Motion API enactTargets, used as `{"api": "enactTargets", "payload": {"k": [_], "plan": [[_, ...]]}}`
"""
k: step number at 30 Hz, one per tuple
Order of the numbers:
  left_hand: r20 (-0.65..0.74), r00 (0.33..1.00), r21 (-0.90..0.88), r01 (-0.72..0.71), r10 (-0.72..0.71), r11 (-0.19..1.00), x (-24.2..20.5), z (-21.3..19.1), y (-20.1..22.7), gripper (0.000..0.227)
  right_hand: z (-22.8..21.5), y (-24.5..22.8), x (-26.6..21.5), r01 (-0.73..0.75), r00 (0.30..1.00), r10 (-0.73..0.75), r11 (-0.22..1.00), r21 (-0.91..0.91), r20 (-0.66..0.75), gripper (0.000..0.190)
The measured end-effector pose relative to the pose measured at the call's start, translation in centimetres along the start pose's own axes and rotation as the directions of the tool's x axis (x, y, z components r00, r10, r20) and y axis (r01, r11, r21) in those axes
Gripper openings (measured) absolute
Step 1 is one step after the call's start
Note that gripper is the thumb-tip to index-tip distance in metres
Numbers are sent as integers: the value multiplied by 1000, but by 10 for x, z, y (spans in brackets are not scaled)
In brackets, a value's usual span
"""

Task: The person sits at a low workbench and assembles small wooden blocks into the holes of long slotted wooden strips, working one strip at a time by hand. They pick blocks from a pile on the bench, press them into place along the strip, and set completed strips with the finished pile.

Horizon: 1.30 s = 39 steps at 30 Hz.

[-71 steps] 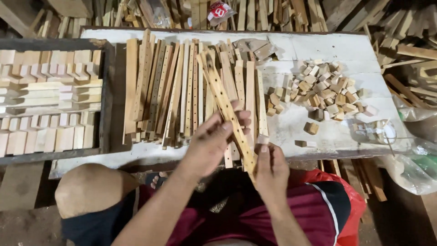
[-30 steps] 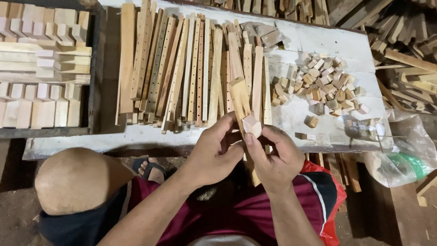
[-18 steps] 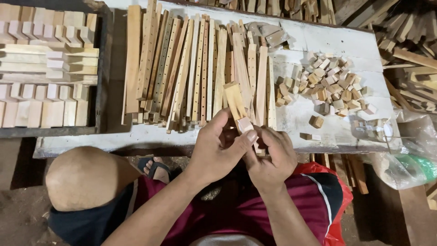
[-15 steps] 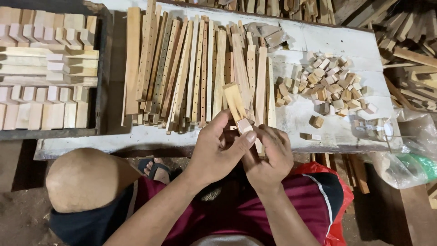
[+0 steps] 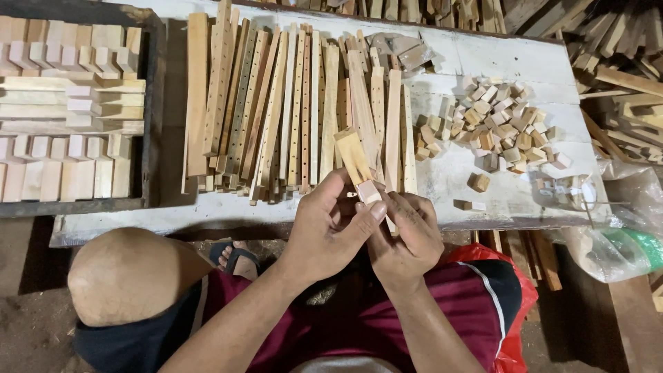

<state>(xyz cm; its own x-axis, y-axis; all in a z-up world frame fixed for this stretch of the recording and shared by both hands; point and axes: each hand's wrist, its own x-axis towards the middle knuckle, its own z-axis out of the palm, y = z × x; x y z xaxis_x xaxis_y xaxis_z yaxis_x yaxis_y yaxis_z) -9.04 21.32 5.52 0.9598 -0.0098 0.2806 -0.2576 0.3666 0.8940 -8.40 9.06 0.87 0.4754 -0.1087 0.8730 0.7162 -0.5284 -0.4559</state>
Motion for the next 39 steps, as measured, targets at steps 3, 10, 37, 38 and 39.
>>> {"api": "enactTargets", "payload": {"k": [3, 10, 37, 38, 39], "plan": [[-1, 999, -11, 37, -37, 999, -6, -1, -2, 45, 0, 3, -5, -5, 1000, 5, 1000, -12, -5, 9], [-1, 1000, -28, 16, -16, 999, -5, -1, -8, 43, 3, -1, -2, -16, 1000, 16, 1000, 3, -18, 10], [32, 999, 8, 44, -44, 999, -6, -9, -33, 47, 3, 5, -13, -86, 996, 85, 996, -38, -23, 10], [41, 998, -32, 57, -55, 998, -5, -9, -27, 46, 4, 0, -6, -35, 998, 34, 999, -38, -44, 7], [52, 996, -72, 70, -66, 995, -5, -8, -22, 45, 4, -5, 1, 16, 998, -19, 999, -40, -65, 5]]}}
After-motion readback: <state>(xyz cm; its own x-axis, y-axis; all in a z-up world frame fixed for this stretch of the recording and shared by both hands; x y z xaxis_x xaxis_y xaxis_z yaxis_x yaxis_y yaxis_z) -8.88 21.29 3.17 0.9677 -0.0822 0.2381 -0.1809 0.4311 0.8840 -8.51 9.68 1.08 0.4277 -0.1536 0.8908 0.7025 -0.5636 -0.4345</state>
